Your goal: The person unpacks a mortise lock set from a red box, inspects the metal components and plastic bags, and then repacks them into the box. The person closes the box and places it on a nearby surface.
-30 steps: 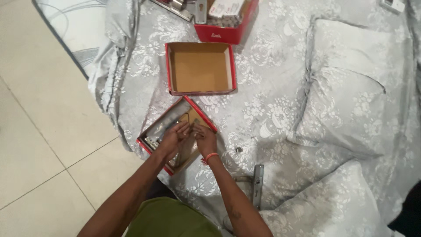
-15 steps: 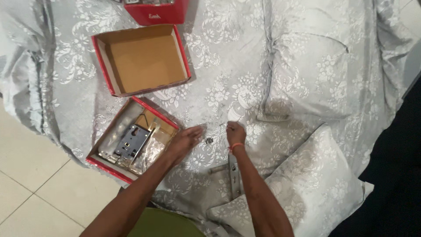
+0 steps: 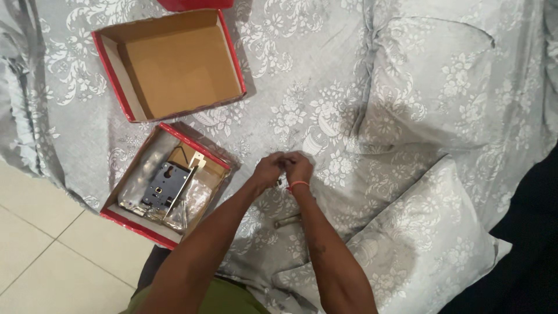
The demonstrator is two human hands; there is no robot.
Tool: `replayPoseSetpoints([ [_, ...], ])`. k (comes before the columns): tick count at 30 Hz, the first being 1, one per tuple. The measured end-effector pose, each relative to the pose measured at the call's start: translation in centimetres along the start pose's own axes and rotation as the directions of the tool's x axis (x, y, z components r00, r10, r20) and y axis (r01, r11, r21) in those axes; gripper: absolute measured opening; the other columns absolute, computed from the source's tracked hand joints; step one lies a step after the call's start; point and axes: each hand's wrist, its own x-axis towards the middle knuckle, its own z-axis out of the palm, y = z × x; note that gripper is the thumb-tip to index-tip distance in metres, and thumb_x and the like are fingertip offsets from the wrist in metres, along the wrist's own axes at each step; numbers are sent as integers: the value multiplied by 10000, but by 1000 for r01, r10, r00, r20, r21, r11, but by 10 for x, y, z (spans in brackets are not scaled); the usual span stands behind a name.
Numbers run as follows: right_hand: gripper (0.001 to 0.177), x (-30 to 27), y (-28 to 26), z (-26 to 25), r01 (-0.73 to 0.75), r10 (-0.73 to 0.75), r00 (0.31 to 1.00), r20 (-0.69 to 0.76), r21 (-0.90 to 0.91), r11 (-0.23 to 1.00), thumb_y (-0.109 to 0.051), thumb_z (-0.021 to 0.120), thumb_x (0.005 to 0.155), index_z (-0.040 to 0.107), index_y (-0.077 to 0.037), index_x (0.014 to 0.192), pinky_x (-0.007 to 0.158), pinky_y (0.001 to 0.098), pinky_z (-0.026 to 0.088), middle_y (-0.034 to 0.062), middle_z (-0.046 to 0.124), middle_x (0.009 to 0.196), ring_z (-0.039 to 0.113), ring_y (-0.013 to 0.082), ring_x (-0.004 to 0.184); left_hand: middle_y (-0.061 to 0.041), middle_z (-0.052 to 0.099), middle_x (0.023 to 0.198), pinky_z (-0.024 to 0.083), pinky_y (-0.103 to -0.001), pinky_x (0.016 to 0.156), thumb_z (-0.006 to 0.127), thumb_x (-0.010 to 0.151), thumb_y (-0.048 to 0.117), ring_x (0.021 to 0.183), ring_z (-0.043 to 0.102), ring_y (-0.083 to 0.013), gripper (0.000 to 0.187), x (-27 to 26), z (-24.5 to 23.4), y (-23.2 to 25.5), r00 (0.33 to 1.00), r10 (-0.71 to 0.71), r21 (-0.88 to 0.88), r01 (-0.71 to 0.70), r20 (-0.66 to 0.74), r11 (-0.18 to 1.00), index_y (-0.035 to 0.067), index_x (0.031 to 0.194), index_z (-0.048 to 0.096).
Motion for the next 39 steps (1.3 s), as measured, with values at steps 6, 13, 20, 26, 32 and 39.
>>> replayPoseSetpoints([
  [6,155,-17,-43,7,-102,73,989,126,246,964,-45,756,835,781,-43,988,685,272,557,73,777,857,694,137,742,-40,753,1035,554,-257,809,688,886,23,931,683,-108,300,25,-30,-48,930,332,-180,-357,-155,917,0,1176,759],
  [13,126,-50,-102,-18,-156,55,964,258,388,908,-31,807,865,766,-18,983,696,233,563,44,774,885,689,92,773,-113,756,968,587,-257,746,750,877,38,840,709,-147,225,-25,-52,-29,956,196,-478,-280,-219,833,-26,1090,713],
  [20,149,-84,-151,-9,25,-158,916,368,343,939,-27,758,847,779,-19,994,768,258,607,52,800,947,741,109,857,-90,762,827,611,-263,637,730,871,37,706,725,-155,153,-72,-85,-33,886,141,-401,-336,-442,853,-13,1007,778],
  [26,317,-111,-211,52,353,-389,837,385,164,921,29,682,857,788,-86,1133,793,293,601,127,783,1020,764,191,876,-124,776,932,616,-279,721,701,873,-5,782,727,-164,202,-99,-153,-51,768,71,-400,-408,-637,821,-69,1054,765],
  [32,360,-119,-219,75,272,-365,869,333,295,916,30,652,872,724,-113,1194,834,304,602,108,764,1123,764,188,968,-152,743,1061,613,-287,799,558,862,-53,888,725,-201,371,-105,-185,-49,787,98,-479,-464,-609,745,-69,1201,711],
  [39,277,-39,-121,14,482,-481,876,-36,15,876,39,634,903,746,-65,1134,915,352,577,132,748,1115,730,275,1037,-107,782,1108,560,-281,802,572,935,-6,970,709,-196,322,-108,-125,-21,867,199,-199,-318,-456,927,27,1178,781],
])
